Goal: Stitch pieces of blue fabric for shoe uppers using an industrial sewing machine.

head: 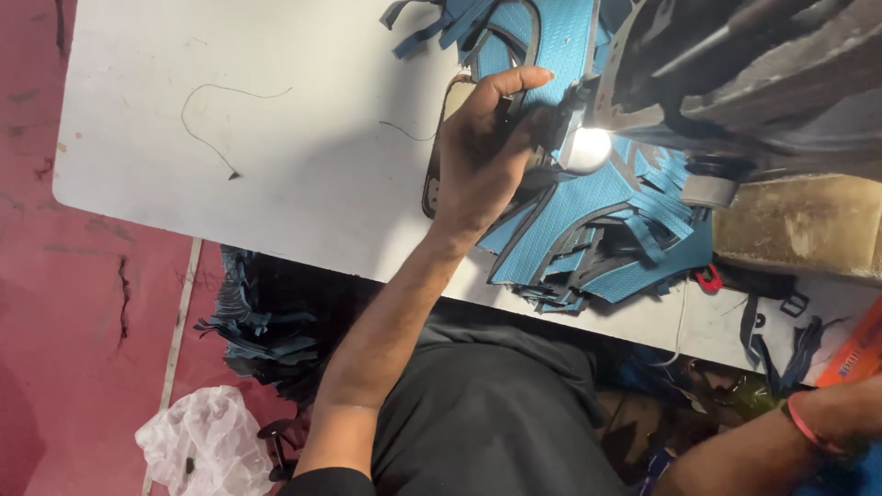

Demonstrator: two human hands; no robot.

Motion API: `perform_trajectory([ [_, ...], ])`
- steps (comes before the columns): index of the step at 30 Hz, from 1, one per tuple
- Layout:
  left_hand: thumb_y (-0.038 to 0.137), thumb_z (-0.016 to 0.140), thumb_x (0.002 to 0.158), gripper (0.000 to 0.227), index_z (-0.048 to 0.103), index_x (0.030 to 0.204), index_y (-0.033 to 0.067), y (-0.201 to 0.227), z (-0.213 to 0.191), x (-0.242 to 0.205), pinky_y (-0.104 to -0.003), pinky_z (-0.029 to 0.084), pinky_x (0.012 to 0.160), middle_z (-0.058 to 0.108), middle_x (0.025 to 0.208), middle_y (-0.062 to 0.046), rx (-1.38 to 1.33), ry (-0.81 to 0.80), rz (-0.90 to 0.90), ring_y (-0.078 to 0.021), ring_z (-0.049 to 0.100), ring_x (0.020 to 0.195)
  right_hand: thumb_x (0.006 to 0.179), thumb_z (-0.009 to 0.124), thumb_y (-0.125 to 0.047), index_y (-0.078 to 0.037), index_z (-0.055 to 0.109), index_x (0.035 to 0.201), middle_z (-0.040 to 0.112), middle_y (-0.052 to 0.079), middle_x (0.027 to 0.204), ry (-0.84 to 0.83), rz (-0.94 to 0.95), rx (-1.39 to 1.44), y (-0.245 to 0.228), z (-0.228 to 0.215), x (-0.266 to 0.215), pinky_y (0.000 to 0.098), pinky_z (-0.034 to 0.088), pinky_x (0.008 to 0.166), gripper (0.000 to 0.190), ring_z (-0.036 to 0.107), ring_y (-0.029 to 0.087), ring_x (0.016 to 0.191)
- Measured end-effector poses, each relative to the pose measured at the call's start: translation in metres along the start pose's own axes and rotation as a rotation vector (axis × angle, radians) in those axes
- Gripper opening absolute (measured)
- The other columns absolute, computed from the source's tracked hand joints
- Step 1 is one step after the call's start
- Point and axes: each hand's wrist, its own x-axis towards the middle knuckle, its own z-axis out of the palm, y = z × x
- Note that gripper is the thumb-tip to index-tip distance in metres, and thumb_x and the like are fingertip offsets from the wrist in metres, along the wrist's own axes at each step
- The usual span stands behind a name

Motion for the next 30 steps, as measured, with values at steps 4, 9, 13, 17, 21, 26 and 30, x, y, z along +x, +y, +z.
perform_trajectory([
  [4, -0.004, 0.065, 0.104, 0.032, 0.061, 0.136, 0.0026, 0.008, 0.006, 0.010, -0.021, 0.046, 0.070, 0.068, 0.087, -0.003, 0.083, 0.040, -0.044, -0.0034, 0.059, 0.076, 0.118, 0.057, -0.013, 0.005, 0.058, 0.099, 0.066, 0.017, 0.098, 0.041, -0.034, 0.308, -0.025, 0.010, 0.002, 0.0412, 0.050, 0.071, 0.026, 0.063, 0.028, 0.083],
  [9, -0.003, 0.066, 0.106, 0.033, 0.060, 0.138, 0.0029, -0.003, 0.009, 0.003, -0.023, 0.055, 0.087, 0.072, 0.103, -0.004, 0.051, 0.022, 0.012, -0.0047, 0.066, 0.091, 0.123, 0.050, -0.015, 0.008, 0.060, 0.105, 0.065, 0.023, 0.095, -0.094, 0.134, 0.620, -0.006, 0.015, -0.002, 0.0413, 0.044, 0.068, 0.031, 0.057, 0.030, 0.080],
  [13, 0.000, 0.064, 0.107, 0.040, 0.049, 0.144, 0.0065, -0.002, 0.016, -0.007, -0.023, 0.059, 0.086, 0.062, 0.123, -0.006, 0.207, 0.053, 0.109, -0.0101, 0.069, 0.101, 0.120, 0.046, -0.013, 0.010, 0.062, 0.116, 0.068, 0.025, 0.115, -0.102, 0.129, 0.473, 0.028, 0.018, -0.018, 0.0394, 0.050, 0.090, 0.028, 0.064, 0.033, 0.106],
  [17, 0.002, 0.059, 0.110, 0.043, 0.043, 0.149, 0.0077, -0.005, 0.021, -0.024, -0.028, 0.059, 0.099, 0.062, 0.127, -0.009, 0.368, 0.135, 0.073, -0.0145, 0.068, 0.109, 0.111, 0.056, 0.001, 0.008, 0.068, 0.116, 0.069, 0.024, 0.122, -0.261, -0.252, 0.760, -0.177, -0.119, 0.104, 0.0445, 0.052, 0.106, 0.015, 0.066, 0.038, 0.119],
  [21, 0.003, 0.060, 0.108, 0.039, 0.046, 0.145, 0.0054, 0.002, 0.019, -0.036, -0.031, 0.057, 0.100, 0.063, 0.126, -0.011, 0.344, 0.152, 0.064, -0.0162, 0.066, 0.112, 0.104, 0.061, 0.005, 0.008, 0.068, 0.124, 0.067, 0.023, 0.129, -0.533, -0.287, 0.780, -0.189, -0.069, 0.085, 0.0460, 0.051, 0.111, 0.021, 0.066, 0.038, 0.121],
  [26, -0.001, 0.058, 0.104, 0.029, 0.054, 0.133, 0.0032, 0.017, 0.009, -0.043, -0.028, 0.056, 0.089, 0.065, 0.122, -0.010, 0.457, 0.178, 0.020, -0.0146, 0.067, 0.101, 0.092, 0.070, 0.004, 0.010, 0.068, 0.127, 0.068, 0.027, 0.122, -0.655, -0.208, 0.814, -0.197, -0.062, 0.081, 0.0470, 0.053, 0.098, 0.036, 0.066, 0.044, 0.112],
  [30, -0.002, 0.057, 0.105, 0.025, 0.058, 0.129, 0.0033, 0.018, 0.015, -0.048, -0.029, 0.057, 0.085, 0.063, 0.118, -0.010, 0.487, 0.161, 0.059, -0.0143, 0.066, 0.096, 0.095, 0.071, 0.004, 0.010, 0.068, 0.118, 0.069, 0.023, 0.129, -0.472, -0.210, 0.809, -0.194, -0.081, 0.086, 0.0453, 0.055, 0.104, 0.024, 0.069, 0.040, 0.118],
])
